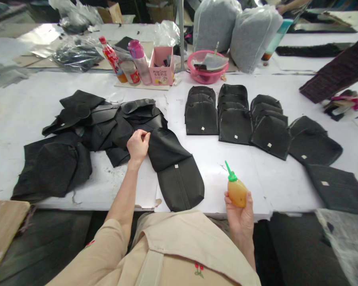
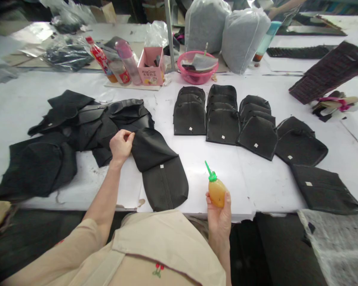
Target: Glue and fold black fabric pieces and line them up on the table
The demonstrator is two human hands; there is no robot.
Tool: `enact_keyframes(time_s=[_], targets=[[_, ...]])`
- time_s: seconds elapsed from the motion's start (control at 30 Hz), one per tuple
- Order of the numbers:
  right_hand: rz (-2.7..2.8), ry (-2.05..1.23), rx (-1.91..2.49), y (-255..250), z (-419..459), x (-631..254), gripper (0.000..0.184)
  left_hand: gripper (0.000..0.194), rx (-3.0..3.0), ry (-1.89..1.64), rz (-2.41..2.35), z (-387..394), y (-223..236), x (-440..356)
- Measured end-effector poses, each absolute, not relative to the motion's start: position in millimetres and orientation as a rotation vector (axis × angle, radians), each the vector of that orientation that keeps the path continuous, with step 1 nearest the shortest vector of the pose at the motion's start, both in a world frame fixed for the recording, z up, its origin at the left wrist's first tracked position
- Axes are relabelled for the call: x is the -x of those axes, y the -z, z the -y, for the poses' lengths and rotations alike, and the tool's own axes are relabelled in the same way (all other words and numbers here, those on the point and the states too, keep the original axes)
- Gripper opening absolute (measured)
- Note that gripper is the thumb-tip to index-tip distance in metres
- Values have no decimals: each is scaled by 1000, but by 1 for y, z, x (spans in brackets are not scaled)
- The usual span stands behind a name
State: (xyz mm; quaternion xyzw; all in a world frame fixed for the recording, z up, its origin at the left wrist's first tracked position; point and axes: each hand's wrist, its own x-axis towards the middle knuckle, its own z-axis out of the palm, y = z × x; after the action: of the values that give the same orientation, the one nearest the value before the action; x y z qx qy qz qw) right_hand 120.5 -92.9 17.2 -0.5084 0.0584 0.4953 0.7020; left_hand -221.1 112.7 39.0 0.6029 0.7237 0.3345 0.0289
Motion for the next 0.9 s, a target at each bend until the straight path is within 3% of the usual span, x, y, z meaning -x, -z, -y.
enact_keyframes(time_s=[0.13,0.23,0.3,0.37,0.63,0.9], targets=[[-142,-1124,1143,-13,94,-118,39,13,-2016,-1096,-2232,-77,-38,200],[-179,-1117,1162,-10,92,-118,38,19,-2279,-613,-1538,-31,-29,164],[-198,-1099,1168,-9,92,-118,36,17,-2399,-338,-1376,-8,-18,145],[-201,-1091,1167,-7,92,-119,36,12,-2444,-231,-1511,4,-8,136],[-237,-1121,1113,1,93,-115,35,44,-2526,-274,-1774,-11,8,143],[-265,-1127,1084,-2,91,-112,39,21,-2691,-383,-1867,-32,27,139]])
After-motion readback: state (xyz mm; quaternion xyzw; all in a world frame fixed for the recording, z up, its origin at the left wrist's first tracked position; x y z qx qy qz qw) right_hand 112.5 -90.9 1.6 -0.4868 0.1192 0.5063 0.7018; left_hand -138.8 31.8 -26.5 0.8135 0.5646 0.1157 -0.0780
